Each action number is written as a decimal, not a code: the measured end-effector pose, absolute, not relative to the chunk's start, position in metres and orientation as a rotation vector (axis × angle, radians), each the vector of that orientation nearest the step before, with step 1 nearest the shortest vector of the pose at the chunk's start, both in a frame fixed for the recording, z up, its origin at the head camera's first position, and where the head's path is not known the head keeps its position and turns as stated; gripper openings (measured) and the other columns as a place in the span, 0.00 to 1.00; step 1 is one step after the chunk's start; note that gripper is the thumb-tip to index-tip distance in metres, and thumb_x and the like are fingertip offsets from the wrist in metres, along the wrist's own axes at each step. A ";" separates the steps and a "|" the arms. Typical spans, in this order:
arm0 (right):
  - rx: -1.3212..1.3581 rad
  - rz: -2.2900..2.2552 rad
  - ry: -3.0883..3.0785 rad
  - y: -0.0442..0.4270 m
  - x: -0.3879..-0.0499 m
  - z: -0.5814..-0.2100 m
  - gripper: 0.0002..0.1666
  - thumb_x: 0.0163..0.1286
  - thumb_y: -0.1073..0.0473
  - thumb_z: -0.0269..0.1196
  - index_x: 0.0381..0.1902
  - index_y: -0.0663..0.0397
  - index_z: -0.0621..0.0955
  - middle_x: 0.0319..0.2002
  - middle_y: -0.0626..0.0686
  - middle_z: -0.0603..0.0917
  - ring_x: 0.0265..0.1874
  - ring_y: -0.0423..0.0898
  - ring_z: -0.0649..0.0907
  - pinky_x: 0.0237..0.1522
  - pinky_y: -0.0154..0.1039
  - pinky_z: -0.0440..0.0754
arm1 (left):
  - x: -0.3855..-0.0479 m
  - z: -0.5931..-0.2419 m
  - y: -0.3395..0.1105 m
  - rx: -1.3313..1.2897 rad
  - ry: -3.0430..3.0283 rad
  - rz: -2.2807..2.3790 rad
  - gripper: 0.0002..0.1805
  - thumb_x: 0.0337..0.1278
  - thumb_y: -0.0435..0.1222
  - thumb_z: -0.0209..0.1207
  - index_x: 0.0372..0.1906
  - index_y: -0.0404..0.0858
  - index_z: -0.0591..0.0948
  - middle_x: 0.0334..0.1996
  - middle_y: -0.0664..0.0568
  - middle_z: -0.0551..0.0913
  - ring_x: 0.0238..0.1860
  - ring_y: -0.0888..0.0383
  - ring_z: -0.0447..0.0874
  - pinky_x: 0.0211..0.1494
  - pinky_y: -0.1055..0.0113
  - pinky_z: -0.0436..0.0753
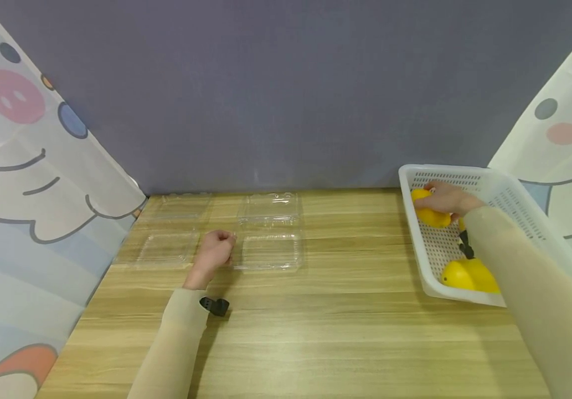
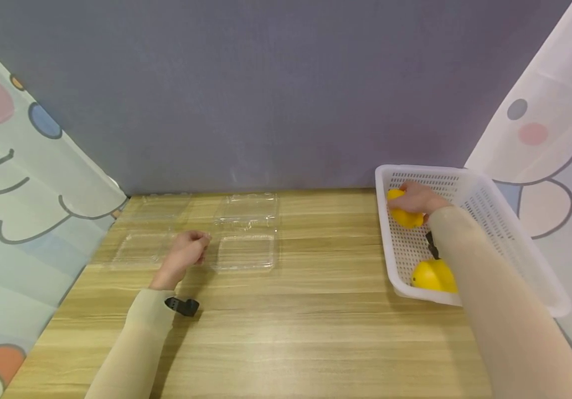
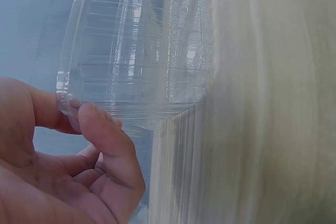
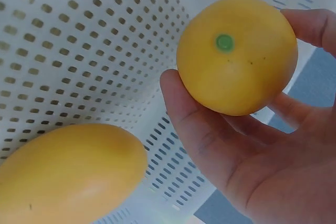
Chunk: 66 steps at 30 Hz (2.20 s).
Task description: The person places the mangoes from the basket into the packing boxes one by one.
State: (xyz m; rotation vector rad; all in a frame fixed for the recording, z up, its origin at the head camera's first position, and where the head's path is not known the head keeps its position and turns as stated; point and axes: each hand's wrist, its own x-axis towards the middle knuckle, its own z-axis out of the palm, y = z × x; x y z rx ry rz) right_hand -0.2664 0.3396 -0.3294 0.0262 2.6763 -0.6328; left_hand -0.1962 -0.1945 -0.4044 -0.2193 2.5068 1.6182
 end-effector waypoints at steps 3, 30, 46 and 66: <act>0.016 -0.646 2.673 0.341 -0.266 -0.326 0.50 0.72 0.39 0.59 0.74 0.68 0.55 0.57 0.73 0.69 0.48 0.64 0.74 0.37 0.51 0.84 | -0.195 -0.404 -0.193 -0.211 2.513 1.612 0.21 0.79 0.38 0.47 0.60 0.24 0.73 0.25 0.47 0.75 0.24 0.58 0.75 0.34 0.62 0.82; -0.068 -0.732 2.764 0.331 -0.255 -0.296 0.45 0.73 0.42 0.58 0.72 0.68 0.57 0.45 0.67 0.77 0.37 0.56 0.78 0.31 0.45 0.82 | -0.194 -0.409 -0.182 -0.203 2.497 1.678 0.19 0.77 0.37 0.49 0.59 0.25 0.75 0.28 0.44 0.77 0.22 0.59 0.73 0.31 0.64 0.82; -0.122 -0.725 2.804 0.312 -0.253 -0.283 0.44 0.72 0.43 0.59 0.72 0.65 0.58 0.37 0.61 0.79 0.27 0.51 0.78 0.25 0.45 0.79 | -0.192 -0.411 -0.175 -0.148 2.494 1.712 0.19 0.76 0.36 0.49 0.59 0.24 0.75 0.26 0.46 0.75 0.22 0.56 0.75 0.33 0.63 0.84; -0.260 -0.698 2.835 0.268 -0.245 -0.261 0.42 0.70 0.45 0.61 0.71 0.64 0.62 0.53 0.70 0.77 0.35 0.53 0.81 0.32 0.43 0.80 | -0.190 -0.410 -0.174 -0.147 2.474 1.732 0.19 0.76 0.36 0.50 0.58 0.23 0.75 0.29 0.40 0.77 0.21 0.58 0.75 0.29 0.67 0.81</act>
